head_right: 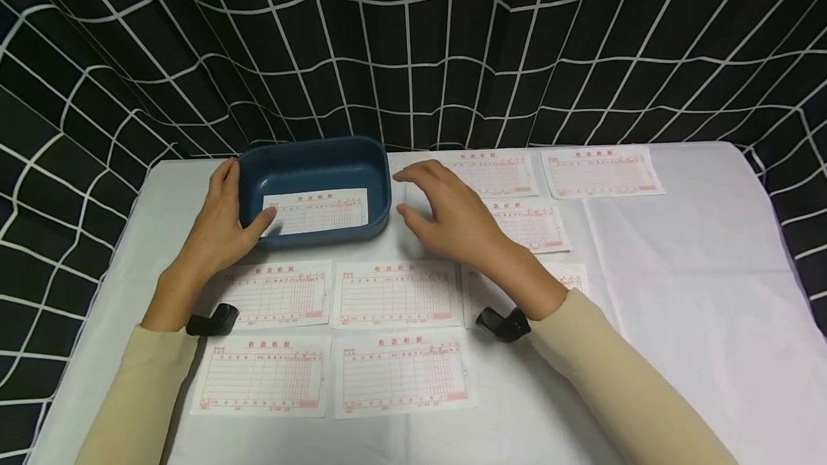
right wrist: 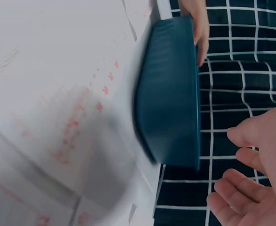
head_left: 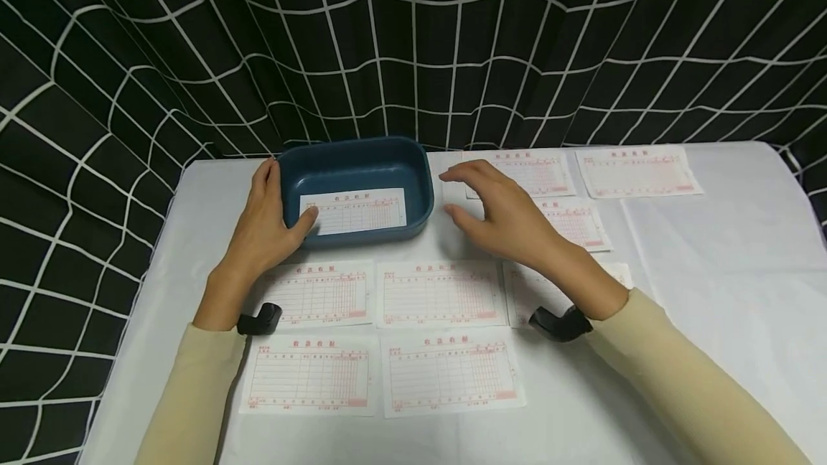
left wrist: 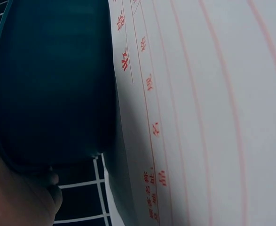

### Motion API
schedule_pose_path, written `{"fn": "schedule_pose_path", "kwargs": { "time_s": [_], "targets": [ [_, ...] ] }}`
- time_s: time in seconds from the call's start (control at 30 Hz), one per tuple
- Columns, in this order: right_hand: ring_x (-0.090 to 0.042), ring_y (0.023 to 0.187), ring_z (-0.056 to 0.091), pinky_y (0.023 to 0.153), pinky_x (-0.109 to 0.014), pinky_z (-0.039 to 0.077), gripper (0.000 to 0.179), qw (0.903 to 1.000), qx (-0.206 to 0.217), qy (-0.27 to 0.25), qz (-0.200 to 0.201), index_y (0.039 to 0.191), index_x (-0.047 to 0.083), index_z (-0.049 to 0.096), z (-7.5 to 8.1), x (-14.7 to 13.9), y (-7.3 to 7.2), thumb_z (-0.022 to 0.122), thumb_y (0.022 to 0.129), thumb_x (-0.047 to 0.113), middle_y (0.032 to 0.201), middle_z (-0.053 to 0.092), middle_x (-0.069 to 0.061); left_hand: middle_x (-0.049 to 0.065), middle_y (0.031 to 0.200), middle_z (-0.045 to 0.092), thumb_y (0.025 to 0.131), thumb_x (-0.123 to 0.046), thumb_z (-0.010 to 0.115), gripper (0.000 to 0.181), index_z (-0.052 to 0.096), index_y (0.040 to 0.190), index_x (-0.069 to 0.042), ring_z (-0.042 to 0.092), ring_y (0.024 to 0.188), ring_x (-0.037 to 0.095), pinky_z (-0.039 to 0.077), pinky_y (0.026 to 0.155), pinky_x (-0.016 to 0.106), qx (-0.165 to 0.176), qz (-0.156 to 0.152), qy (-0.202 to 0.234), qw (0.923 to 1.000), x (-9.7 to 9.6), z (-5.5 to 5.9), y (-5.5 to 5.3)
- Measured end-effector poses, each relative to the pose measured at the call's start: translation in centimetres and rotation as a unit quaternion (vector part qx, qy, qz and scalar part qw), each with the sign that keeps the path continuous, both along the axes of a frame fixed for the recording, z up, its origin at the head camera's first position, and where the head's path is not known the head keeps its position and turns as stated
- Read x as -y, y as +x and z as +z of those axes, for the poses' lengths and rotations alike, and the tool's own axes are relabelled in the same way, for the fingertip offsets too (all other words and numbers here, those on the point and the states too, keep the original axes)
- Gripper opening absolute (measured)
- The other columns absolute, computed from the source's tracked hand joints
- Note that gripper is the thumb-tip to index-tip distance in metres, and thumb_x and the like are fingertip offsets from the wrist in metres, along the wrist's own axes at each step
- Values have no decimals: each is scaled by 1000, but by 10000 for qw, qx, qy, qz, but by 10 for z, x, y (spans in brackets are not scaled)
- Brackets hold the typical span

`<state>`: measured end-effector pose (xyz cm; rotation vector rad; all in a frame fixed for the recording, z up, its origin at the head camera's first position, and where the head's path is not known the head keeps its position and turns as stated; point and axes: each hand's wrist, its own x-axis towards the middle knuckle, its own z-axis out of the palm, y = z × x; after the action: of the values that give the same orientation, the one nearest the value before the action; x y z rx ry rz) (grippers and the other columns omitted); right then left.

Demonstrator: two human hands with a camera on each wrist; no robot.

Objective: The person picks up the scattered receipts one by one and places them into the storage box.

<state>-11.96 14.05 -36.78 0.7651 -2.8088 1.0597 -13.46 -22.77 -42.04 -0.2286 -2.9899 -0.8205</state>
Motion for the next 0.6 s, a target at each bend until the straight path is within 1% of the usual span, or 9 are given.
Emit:
{"fn": "schedule_pose_path", "kwargs": {
  "time_s": [0.23,0.37,0.47,0.6],
  "targets": [
    [-30,134,61,113,-51,48,39,9996,37,-208,-201,138,9,65,-9,-23,21,70,101,15,143,63,-9,23,177,10,99,-40,65,100,8,168,5,22,163,44,28,128,63,11,-4,-11,10000,-3,1,-1],
    [-29,135,60,112,-49,48,39,9985,-40,-396,-384,137,8,65,-16,-35,34,72,99,12,141,64,-9,23,177,10,99,-41,65,100,9,168,5,22,163,44,29,128,63,-1,-30,59,10000,-5,0,-1],
    [-30,137,58,114,-50,46,41,9982,-20,-363,-468,138,8,64,-20,-42,43,73,98,12,143,63,-10,23,177,10,99,-40,66,100,9,167,5,21,163,44,29,128,63,-13,-3,89,10000,-4,1,1],
    [-32,141,56,115,-54,44,44,9977,76,-264,-625,141,9,63,-24,-52,56,73,98,14,147,60,-11,23,177,10,98,-39,67,100,10,167,6,21,163,44,29,128,63,-35,1,111,9999,-4,2,4]
  ]
}}
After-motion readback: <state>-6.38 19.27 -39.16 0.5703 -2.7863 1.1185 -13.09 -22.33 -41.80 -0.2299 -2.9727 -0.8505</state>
